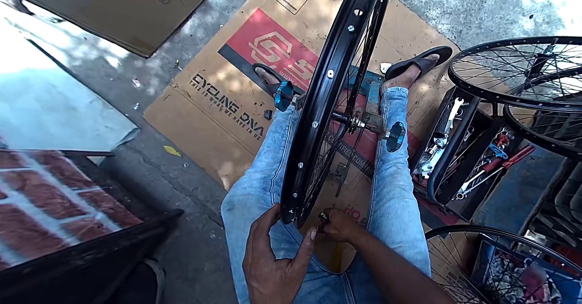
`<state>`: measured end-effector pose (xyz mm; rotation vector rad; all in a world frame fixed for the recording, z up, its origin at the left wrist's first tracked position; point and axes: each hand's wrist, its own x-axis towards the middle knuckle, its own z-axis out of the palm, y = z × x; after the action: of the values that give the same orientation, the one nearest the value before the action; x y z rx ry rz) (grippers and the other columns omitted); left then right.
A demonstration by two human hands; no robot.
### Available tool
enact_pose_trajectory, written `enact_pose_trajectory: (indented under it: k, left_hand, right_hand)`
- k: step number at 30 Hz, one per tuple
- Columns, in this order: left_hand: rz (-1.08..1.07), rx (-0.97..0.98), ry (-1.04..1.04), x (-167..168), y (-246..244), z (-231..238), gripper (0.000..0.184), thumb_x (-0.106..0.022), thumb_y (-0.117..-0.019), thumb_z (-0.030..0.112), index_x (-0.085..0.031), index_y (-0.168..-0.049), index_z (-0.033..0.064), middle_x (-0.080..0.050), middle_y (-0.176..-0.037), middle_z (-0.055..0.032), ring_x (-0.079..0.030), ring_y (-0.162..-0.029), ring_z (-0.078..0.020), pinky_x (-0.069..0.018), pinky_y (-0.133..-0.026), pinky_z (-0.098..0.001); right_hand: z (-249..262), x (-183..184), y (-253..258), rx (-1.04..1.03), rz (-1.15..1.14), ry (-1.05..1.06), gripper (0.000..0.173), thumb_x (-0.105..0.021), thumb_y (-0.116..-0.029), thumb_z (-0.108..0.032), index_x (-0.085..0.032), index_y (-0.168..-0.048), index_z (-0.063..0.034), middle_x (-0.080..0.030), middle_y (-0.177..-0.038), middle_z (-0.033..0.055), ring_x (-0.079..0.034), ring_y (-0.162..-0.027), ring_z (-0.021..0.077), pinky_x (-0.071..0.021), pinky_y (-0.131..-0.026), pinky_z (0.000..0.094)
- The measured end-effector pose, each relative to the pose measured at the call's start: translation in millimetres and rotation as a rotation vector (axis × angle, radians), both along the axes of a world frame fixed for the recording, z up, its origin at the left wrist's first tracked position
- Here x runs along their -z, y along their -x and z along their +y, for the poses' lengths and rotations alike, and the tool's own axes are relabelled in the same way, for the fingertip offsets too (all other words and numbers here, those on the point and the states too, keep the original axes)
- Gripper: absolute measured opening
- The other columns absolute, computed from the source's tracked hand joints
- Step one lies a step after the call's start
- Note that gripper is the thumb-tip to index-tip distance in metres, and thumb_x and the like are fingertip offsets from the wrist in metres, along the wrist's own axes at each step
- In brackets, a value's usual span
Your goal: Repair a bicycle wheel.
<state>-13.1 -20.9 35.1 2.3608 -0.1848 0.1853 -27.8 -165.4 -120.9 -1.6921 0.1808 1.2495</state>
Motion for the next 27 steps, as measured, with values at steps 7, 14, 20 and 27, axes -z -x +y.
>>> enact_pose_trajectory:
  k: [7,14,20,27]
  left_hand:
    - [-0.015,0.028,-0.107,18,9,9,0.044,-0.067,-0.0972,0.036,-0.073,-0.113,-0.0051,-0.074,-0.108,-0.0184,-0.070,-0.108,-0.0173,-0.0543,-0.096,-0.0257]
    - [-0.190,0.071,0.115,-11,-15,4,0.058,-0.079,-0.0892,0.038,-0.055,-0.139,0.0220,-0.068,-0.126,-0.0021,-0.065,-0.120,-0.0171,-0.0528,-0.105,-0.0383]
    - [-0.054,0.072,-0.003,-2,-5,11,0.090,-0.085,-0.0788,0.050,-0.043,-0.148,0.0092,-0.056,-0.142,-0.0191,-0.054,-0.133,-0.0257,-0.0467,-0.111,-0.0428]
    - [0.043,0.041,-0.076,4,7,3,0.086,-0.079,-0.0826,0.051,-0.048,-0.140,-0.0053,-0.056,-0.136,-0.0275,-0.057,-0.128,-0.0270,-0.0487,-0.107,-0.0394]
  right_hand:
    - [0,1,-1,0.011,-0.009,-0.013,0.027,-0.064,-0.0946,-0.031,-0.062,-0.105,-0.0062,-0.061,-0.091,0.0101,-0.060,-0.083,0.0247,-0.0487,-0.075,0.0489]
    - [1,3,-2,-0.011,-0.011,0.017,0.029,-0.064,-0.0933,-0.033,-0.064,-0.106,-0.0070,-0.064,-0.096,0.0120,-0.063,-0.088,0.0280,-0.0499,-0.078,0.0540]
    - [0,1,-2,0.010,-0.030,0.019,0.030,-0.064,-0.0934,-0.034,-0.064,-0.105,-0.0070,-0.064,-0.096,0.0125,-0.063,-0.089,0.0279,-0.0504,-0.077,0.0534]
    - [0,0,-2,-0.023,-0.018,0.034,0.035,-0.063,-0.0955,-0.040,-0.065,-0.108,-0.0068,-0.065,-0.099,0.0141,-0.063,-0.092,0.0297,-0.0501,-0.081,0.0548]
